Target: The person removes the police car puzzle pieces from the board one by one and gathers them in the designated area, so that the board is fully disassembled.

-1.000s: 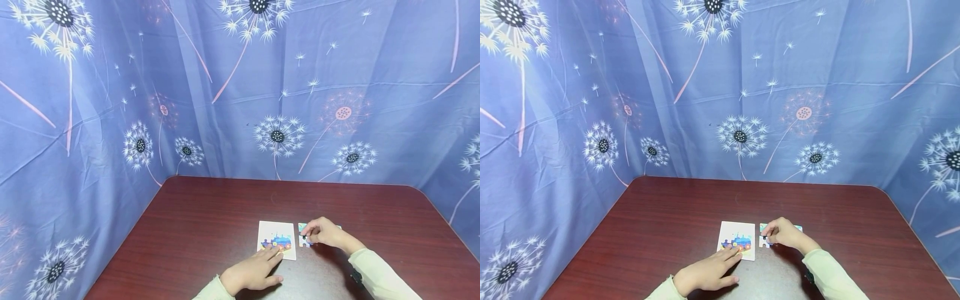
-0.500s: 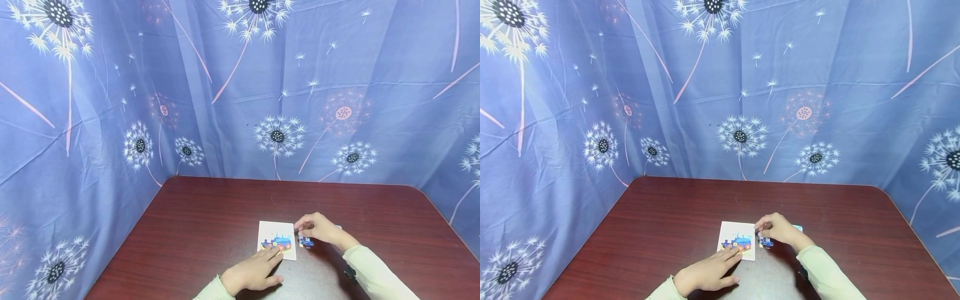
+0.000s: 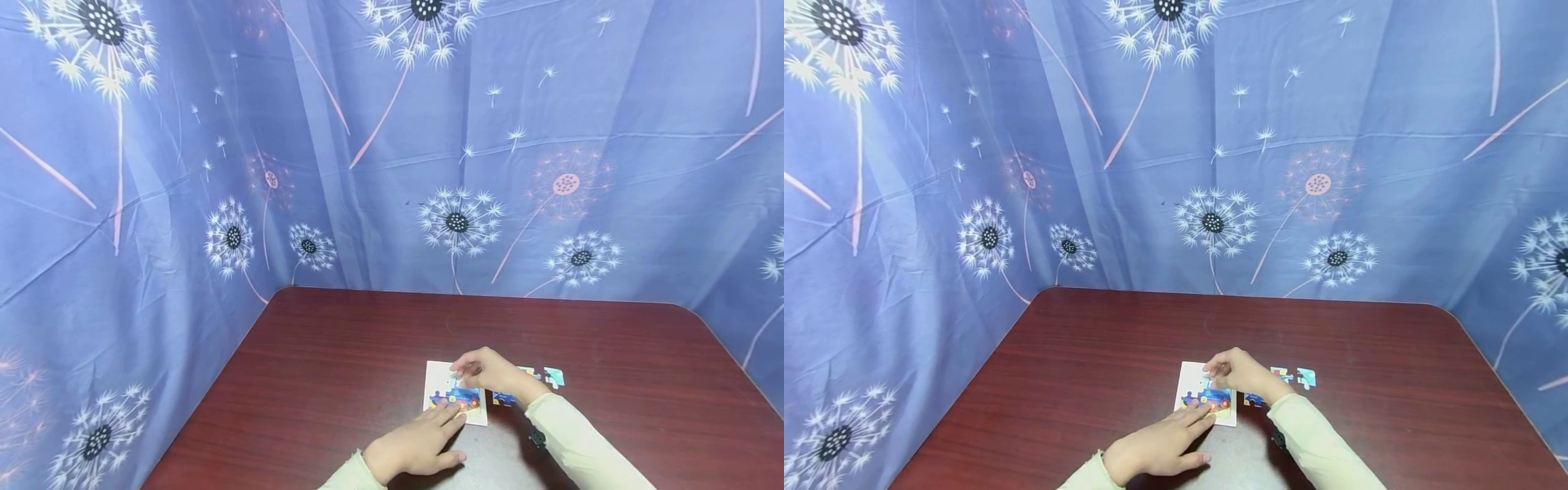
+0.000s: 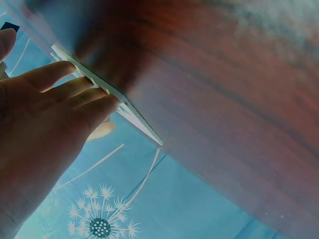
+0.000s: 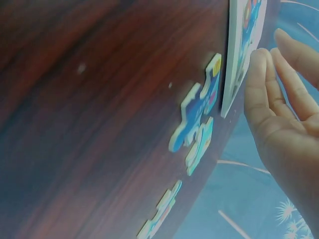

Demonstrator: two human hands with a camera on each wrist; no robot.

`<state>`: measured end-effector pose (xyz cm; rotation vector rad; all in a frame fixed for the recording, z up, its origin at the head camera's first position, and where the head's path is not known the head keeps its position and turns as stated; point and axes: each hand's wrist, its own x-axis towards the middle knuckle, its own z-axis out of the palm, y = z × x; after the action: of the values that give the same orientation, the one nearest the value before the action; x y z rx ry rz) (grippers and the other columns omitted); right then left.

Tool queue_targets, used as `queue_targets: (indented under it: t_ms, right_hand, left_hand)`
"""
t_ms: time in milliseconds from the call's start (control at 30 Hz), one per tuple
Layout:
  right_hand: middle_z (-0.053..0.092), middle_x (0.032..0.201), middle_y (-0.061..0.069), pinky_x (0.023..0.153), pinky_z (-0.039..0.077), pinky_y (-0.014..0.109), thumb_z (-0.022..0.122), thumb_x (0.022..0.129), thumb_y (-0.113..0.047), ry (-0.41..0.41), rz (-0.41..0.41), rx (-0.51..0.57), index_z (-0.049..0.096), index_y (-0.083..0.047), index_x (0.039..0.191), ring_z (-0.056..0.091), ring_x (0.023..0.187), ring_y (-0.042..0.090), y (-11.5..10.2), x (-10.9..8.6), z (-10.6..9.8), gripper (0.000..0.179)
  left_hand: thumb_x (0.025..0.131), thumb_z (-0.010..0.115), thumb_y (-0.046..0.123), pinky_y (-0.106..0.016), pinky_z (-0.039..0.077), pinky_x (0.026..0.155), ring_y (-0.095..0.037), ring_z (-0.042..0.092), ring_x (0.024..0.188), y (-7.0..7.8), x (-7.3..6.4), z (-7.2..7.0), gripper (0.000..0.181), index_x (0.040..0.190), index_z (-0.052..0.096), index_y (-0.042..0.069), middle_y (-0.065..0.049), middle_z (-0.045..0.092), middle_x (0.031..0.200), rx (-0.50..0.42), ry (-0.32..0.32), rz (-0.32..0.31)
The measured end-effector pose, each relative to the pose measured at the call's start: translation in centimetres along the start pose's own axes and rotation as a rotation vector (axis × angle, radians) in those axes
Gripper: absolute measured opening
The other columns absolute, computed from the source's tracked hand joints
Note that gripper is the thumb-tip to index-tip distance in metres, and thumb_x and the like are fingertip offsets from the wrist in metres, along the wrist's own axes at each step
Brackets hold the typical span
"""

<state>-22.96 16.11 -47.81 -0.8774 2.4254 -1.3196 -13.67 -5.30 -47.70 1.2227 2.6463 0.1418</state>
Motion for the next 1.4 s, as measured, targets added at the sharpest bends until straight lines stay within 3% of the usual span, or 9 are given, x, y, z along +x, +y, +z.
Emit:
queue_targets:
  t_ms: [367,633,1000,1400]
  right_hand:
    - [0.066,0.095,0.013,0.066,0.051,0.022,0.069,0.075,0.012,-0.006,0.037,-0.022,0.068,0.004,0.104,0.061,0.078,0.021,-0.10,0.36,0.73,0.030]
    - [0.061,0.080,0.007,0.064,0.048,0.020,0.070,0.072,0.013,0.002,0.060,-0.021,0.068,0.006,0.099,0.056,0.073,0.015,-0.28,0.31,1.05,0.028]
    - [0.059,0.082,0.007,0.062,0.047,0.020,0.070,0.073,0.013,0.006,0.068,-0.041,0.066,0.003,0.095,0.055,0.073,0.017,-0.26,0.36,1.02,0.025]
    - [0.063,0.080,0.010,0.067,0.051,0.025,0.067,0.076,0.014,0.037,0.027,0.059,0.064,0.001,0.093,0.058,0.074,0.017,-0.11,0.62,1.07,0.022]
  left_hand:
    - [0.100,0.042,0.048,-0.037,0.031,0.112,-0.026,0.027,0.143,0.02,-0.01,-0.27,0.062,0.147,0.039,0.008,-0.011,0.030,0.155,0.014,0.013,0.015]
    - [0.100,0.043,0.047,-0.038,0.031,0.112,-0.027,0.027,0.142,0.12,0.01,-0.39,0.062,0.147,0.039,0.008,-0.011,0.030,0.155,0.006,0.011,0.015]
    - [0.100,0.042,0.047,-0.036,0.031,0.112,-0.026,0.028,0.142,-0.03,0.13,-0.09,0.061,0.146,0.040,0.007,-0.011,0.032,0.154,0.020,0.017,0.020]
    - [0.100,0.042,0.048,-0.037,0.031,0.112,-0.027,0.028,0.142,0.07,0.07,-0.07,0.061,0.147,0.040,0.008,-0.011,0.031,0.154,0.010,0.011,0.013]
